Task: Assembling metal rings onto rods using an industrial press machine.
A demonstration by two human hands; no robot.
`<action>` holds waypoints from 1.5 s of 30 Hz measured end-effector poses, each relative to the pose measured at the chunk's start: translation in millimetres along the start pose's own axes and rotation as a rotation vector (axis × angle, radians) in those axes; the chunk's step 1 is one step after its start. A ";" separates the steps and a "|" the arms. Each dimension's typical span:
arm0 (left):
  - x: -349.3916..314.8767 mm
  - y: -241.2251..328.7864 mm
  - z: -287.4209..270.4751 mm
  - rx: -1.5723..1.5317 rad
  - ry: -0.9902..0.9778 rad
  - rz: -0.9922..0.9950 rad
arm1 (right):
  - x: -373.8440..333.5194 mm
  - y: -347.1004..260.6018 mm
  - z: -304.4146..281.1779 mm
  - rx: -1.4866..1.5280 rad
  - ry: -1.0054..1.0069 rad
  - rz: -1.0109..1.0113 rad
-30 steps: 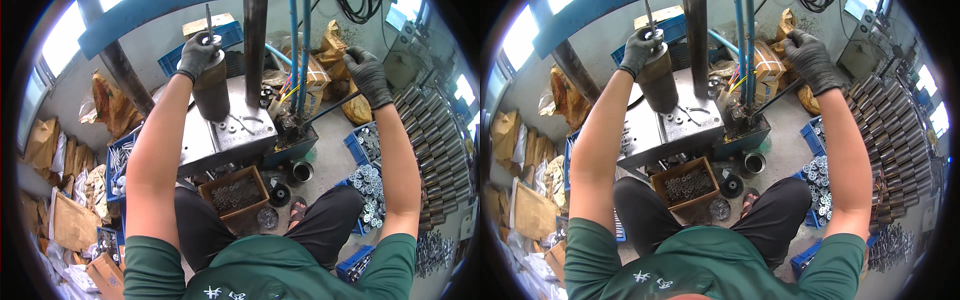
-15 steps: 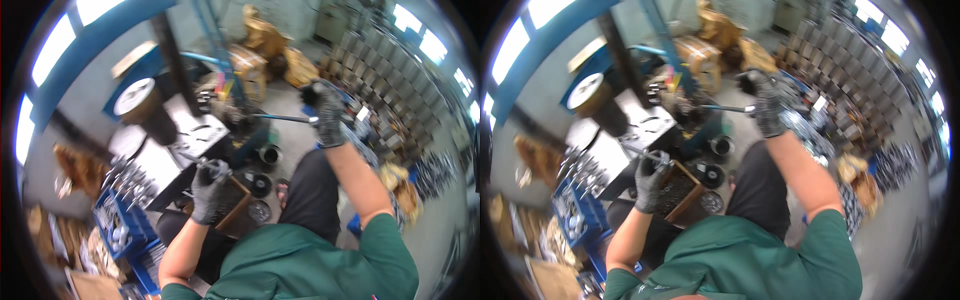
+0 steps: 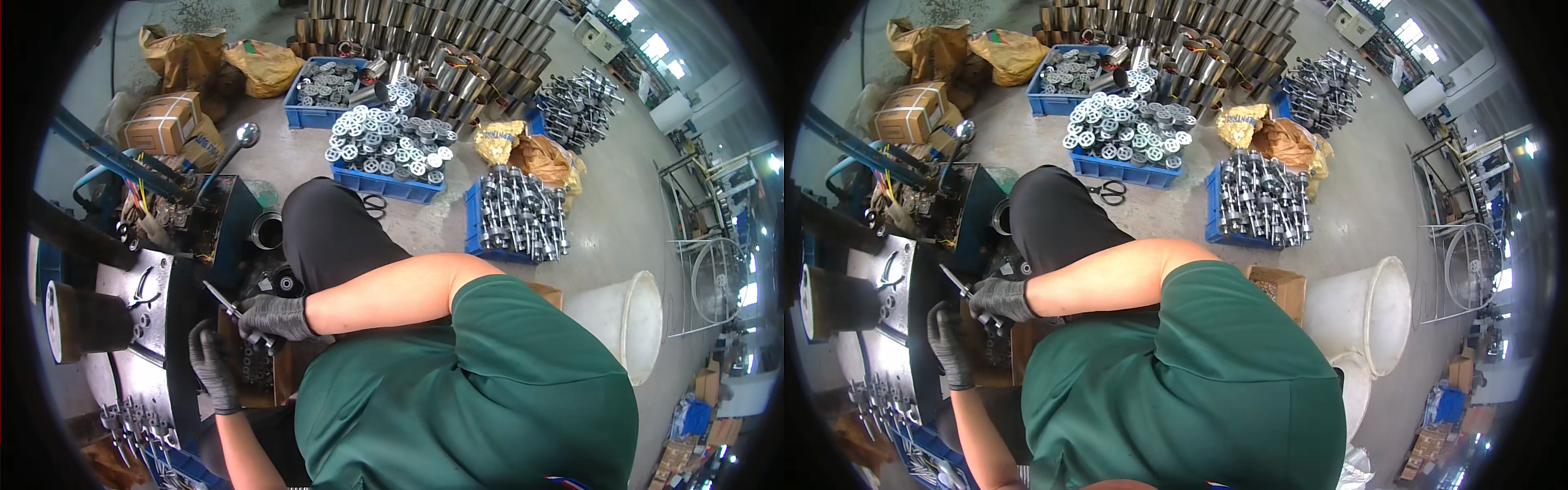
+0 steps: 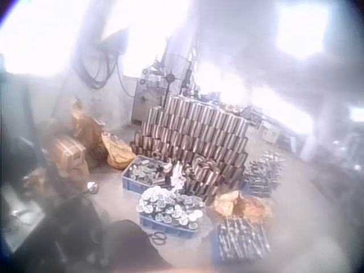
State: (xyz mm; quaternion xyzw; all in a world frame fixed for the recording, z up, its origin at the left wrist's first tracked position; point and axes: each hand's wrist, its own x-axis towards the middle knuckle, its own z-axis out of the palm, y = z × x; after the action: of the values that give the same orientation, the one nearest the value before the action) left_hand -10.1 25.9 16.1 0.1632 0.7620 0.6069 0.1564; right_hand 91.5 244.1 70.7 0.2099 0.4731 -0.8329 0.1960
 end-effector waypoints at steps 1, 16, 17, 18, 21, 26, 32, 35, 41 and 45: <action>5.4 -4.5 -4.9 0.002 -0.005 -0.005 | -3.9 -4.0 -0.8 0.067 -0.058 -0.056; 7.0 -71.9 -18.7 0.240 -0.147 -0.040 | -219.7 9.4 -250.2 -0.207 0.790 -0.772; 6.4 -75.3 -20.3 0.243 -0.150 -0.043 | -232.6 27.5 -285.0 -0.217 1.009 -0.648; 6.1 -78.5 -21.7 0.252 -0.148 -0.035 | -252.3 44.7 -321.7 -0.402 1.205 -0.519; 3.2 -84.9 -26.4 0.237 -0.164 -0.026 | -305.0 107.7 -405.1 -0.176 1.457 -0.525; -3.0 -83.1 -23.3 0.229 -0.204 -0.060 | -363.5 169.9 -461.1 0.056 1.657 -0.514; -5.0 -66.2 -12.8 0.192 -0.266 -0.115 | -351.6 180.4 -465.3 -0.515 1.691 0.049; -6.7 -52.9 -8.3 0.258 -0.247 -0.079 | -342.5 178.7 -471.7 -0.789 1.640 0.271; -17.1 -18.7 0.5 0.342 -0.228 -0.006 | -354.5 141.9 -500.7 -1.244 1.293 0.610; -24.1 -3.3 3.2 0.324 -0.106 -0.064 | -326.2 74.7 -494.6 -1.457 1.159 0.304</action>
State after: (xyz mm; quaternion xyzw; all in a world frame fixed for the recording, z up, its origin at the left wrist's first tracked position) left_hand 12.7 17.5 13.1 0.1938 0.8453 0.4615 0.1870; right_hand 484.4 680.7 -37.1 0.4767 0.8686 -0.0632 0.1198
